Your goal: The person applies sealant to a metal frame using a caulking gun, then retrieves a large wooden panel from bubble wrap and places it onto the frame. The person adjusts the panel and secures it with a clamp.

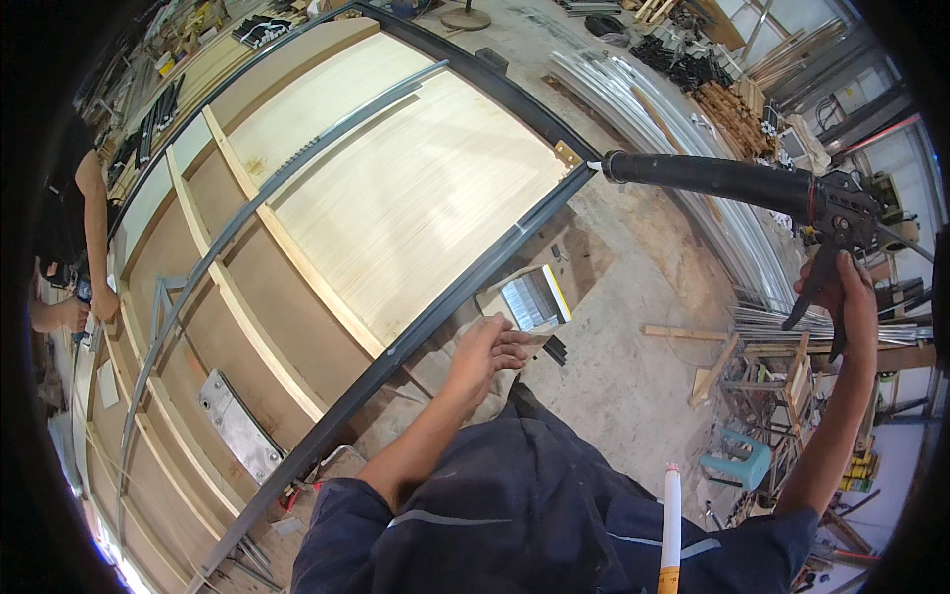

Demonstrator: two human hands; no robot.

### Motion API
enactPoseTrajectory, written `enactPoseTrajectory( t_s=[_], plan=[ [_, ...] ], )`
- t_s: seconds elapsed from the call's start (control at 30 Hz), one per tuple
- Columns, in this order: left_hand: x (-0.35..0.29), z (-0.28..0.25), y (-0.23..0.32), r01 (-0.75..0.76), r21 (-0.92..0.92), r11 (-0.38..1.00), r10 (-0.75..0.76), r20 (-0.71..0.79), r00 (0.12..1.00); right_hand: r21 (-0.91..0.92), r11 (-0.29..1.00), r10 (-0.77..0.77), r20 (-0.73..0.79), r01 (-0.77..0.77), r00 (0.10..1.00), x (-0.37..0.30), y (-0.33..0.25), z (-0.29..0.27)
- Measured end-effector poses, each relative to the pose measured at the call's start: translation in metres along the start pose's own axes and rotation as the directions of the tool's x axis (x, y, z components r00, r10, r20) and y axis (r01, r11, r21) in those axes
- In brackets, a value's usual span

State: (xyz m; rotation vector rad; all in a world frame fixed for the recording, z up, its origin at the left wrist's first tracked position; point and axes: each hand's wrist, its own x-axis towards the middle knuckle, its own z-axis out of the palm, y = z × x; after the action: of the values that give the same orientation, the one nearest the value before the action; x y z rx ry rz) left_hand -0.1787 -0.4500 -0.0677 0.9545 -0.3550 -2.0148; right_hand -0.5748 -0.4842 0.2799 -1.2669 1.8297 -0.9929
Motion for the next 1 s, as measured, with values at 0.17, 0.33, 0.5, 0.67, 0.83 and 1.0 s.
enactPoseTrajectory(
  t_s=[0.17,0.33,0.5,0.67,0.83,1.0],
  plan=[
    [-0.015,-0.014,0.002,-0.072,0.057,0.996,0.078,-0.115,0.990,0.039,0.999,0.016,-0.042,-0.014,0.999,0.011,0.017,-0.007],
    [-0.035,-0.016,0.011,-0.254,0.277,0.927,0.325,-0.253,0.911,0.184,0.982,0.057,-0.027,-0.051,0.998,0.038,0.066,-0.045],
    [-0.048,-0.028,0.034,-0.455,0.441,0.774,0.615,-0.349,0.708,0.333,0.940,0.079,0.006,-0.077,0.997,0.084,0.121,-0.033],
    [-0.064,-0.056,0.045,-0.441,0.649,0.620,0.785,-0.503,0.362,0.391,0.919,0.012,0.096,-0.049,0.995,0.148,0.132,0.008],
    [-0.100,-0.107,0.049,-0.267,0.761,0.592,0.796,-0.603,0.048,0.413,0.911,-0.051,0.156,-0.019,0.986,0.216,0.099,0.081],
    [-0.138,-0.172,0.037,0.146,0.866,0.478,0.874,-0.452,-0.178,0.337,0.939,-0.126,0.126,0.077,0.984,0.285,0.059,0.174]
  ],
)
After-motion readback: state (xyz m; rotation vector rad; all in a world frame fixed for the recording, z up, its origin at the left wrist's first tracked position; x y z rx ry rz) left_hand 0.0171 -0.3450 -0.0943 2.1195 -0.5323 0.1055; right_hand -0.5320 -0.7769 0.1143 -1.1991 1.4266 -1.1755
